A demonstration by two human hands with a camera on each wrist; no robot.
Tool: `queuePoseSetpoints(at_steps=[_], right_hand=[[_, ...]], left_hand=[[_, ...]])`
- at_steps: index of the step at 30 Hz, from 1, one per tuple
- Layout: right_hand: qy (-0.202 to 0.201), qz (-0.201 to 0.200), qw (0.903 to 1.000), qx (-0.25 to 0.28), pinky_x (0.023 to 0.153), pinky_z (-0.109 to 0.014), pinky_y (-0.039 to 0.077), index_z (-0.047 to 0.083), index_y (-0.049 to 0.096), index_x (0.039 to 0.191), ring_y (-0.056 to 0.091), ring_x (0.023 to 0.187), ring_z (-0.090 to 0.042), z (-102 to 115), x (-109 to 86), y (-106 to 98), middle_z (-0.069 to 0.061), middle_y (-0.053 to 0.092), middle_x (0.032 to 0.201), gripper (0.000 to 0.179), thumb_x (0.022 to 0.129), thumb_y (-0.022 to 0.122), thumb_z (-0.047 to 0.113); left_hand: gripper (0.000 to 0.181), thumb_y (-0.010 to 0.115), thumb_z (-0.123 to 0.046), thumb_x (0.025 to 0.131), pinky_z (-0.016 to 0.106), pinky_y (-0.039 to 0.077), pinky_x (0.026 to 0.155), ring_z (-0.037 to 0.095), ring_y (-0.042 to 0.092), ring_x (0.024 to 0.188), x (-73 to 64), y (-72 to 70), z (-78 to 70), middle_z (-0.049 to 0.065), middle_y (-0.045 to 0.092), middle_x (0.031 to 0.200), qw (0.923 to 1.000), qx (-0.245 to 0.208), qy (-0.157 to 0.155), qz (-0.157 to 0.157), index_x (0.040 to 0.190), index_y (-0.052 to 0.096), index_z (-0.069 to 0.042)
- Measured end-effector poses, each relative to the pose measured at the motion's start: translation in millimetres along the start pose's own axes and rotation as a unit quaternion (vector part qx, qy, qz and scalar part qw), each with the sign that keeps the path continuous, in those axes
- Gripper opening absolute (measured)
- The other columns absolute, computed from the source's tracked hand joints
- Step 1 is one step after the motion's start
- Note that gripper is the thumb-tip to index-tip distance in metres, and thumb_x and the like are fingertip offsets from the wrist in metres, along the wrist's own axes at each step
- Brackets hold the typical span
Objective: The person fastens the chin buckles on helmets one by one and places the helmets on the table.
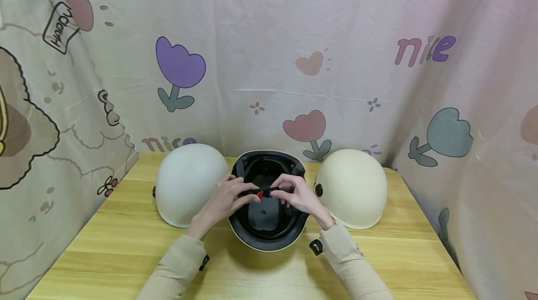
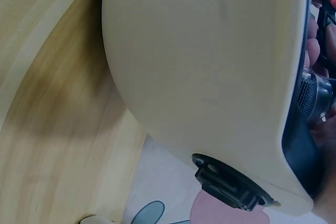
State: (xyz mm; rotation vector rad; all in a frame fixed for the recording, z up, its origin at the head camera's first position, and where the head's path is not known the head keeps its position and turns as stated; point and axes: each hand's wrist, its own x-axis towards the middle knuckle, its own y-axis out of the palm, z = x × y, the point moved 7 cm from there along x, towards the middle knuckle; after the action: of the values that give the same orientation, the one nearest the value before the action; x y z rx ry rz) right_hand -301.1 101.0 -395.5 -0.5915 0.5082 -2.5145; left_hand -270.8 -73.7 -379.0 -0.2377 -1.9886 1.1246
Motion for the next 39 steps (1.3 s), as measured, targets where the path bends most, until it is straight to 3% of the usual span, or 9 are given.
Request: queuePoseSetpoints(at_steps=[8, 15, 21, 24, 27, 30, 34, 39], right_hand=[[-0.034, 0.001, 0.9993, -0.011, 0.048, -0.023, 0.051, 0.006, 0.070, 0.102, 0.061, 0.057, -0.041, 2.2, 2.5, 10.6, -0.027, 0.071, 0.077, 0.009, 0.093, 0.070, 0.007], [-0.039, -0.014, 0.9986, -0.032, 0.047, -0.023, 0.050, 0.006, 0.070, 0.101, 0.062, 0.054, -0.032, 4.4, 2.5, 6.9, -0.021, 0.069, 0.069, 0.009, 0.093, 0.071, 0.009], [-0.021, -0.011, 0.9987, -0.044, 0.049, -0.024, 0.052, 0.008, 0.071, 0.101, 0.065, 0.056, -0.033, 4.5, 3.4, 3.3, -0.010, 0.074, 0.073, 0.009, 0.093, 0.072, 0.011], [-0.040, -0.029, 0.9961, -0.073, 0.057, -0.022, 0.055, 0.010, 0.072, 0.099, 0.069, 0.064, -0.021, 9.2, 2.7, -1.9, -0.006, 0.076, 0.080, 0.007, 0.093, 0.073, 0.013], [-0.085, -0.065, 0.9881, -0.111, 0.062, -0.025, 0.056, 0.010, 0.074, 0.097, 0.067, 0.070, -0.010, 15.9, 0.9, -10.9, -0.005, 0.077, 0.085, 0.005, 0.092, 0.073, 0.011], [-0.118, -0.105, 0.9764, -0.147, 0.064, -0.033, 0.057, 0.009, 0.074, 0.096, 0.067, 0.072, -0.012, 20.3, -1.8, -21.5, -0.005, 0.076, 0.085, 0.004, 0.093, 0.071, 0.009], [-0.108, -0.146, 0.9650, -0.189, 0.070, -0.034, 0.056, 0.009, 0.075, 0.095, 0.068, 0.076, -0.013, 13.7, -6.6, -33.8, -0.001, 0.075, 0.084, 0.005, 0.093, 0.071, 0.010], [-0.073, -0.137, 0.9737, -0.167, 0.080, -0.033, 0.056, 0.002, 0.074, 0.100, 0.072, 0.084, -0.018, -2.7, -11.3, -39.3, -0.006, 0.077, 0.088, 0.010, 0.091, 0.070, 0.005]], left_hand=[[0.033, 0.064, -0.047, 0.088, 0.033, 0.042, 0.083, 0.006, 0.050, 0.075, -2.7, 3.2, -0.9, -0.012, 0.074, 0.087, 0.9997, 0.008, 0.007, 0.024, 0.107, 0.077, -0.023], [0.021, 0.071, -0.032, 0.089, 0.035, 0.045, 0.082, 0.010, 0.054, 0.074, -4.2, 2.6, -1.1, -0.008, 0.073, 0.086, 0.9994, 0.013, 0.031, -0.008, 0.105, 0.077, -0.020], [0.015, 0.070, -0.027, 0.092, 0.037, 0.047, 0.083, 0.013, 0.057, 0.074, -4.4, 5.4, 0.4, -0.005, 0.069, 0.081, 0.9988, 0.043, 0.021, -0.007, 0.103, 0.074, -0.018], [0.016, 0.067, -0.027, 0.095, 0.041, 0.048, 0.087, 0.016, 0.062, 0.082, -5.1, 8.2, 1.5, -0.003, 0.073, 0.088, 0.9988, 0.049, 0.008, 0.005, 0.106, 0.074, -0.017], [0.023, 0.066, -0.026, 0.097, 0.045, 0.050, 0.093, 0.020, 0.064, 0.096, -6.3, 9.8, 3.4, 0.000, 0.074, 0.099, 0.9989, 0.048, -0.001, 0.005, 0.115, 0.072, -0.015], [0.030, 0.067, -0.023, 0.096, 0.048, 0.050, 0.100, 0.023, 0.061, 0.111, -8.1, 9.4, 5.9, 0.003, 0.072, 0.113, 0.9994, 0.032, 0.001, -0.012, 0.125, 0.069, -0.014], [0.032, 0.074, -0.017, 0.091, 0.048, 0.046, 0.105, 0.026, 0.053, 0.121, -12.0, 7.0, 9.3, 0.007, 0.065, 0.127, 0.9985, 0.000, 0.018, -0.051, 0.123, 0.069, -0.014], [0.026, 0.077, -0.008, 0.087, 0.044, 0.043, 0.098, 0.028, 0.049, 0.114, -16.8, 2.6, 15.0, 0.011, 0.061, 0.122, 0.9925, -0.044, 0.016, -0.113, 0.112, 0.071, -0.010]])
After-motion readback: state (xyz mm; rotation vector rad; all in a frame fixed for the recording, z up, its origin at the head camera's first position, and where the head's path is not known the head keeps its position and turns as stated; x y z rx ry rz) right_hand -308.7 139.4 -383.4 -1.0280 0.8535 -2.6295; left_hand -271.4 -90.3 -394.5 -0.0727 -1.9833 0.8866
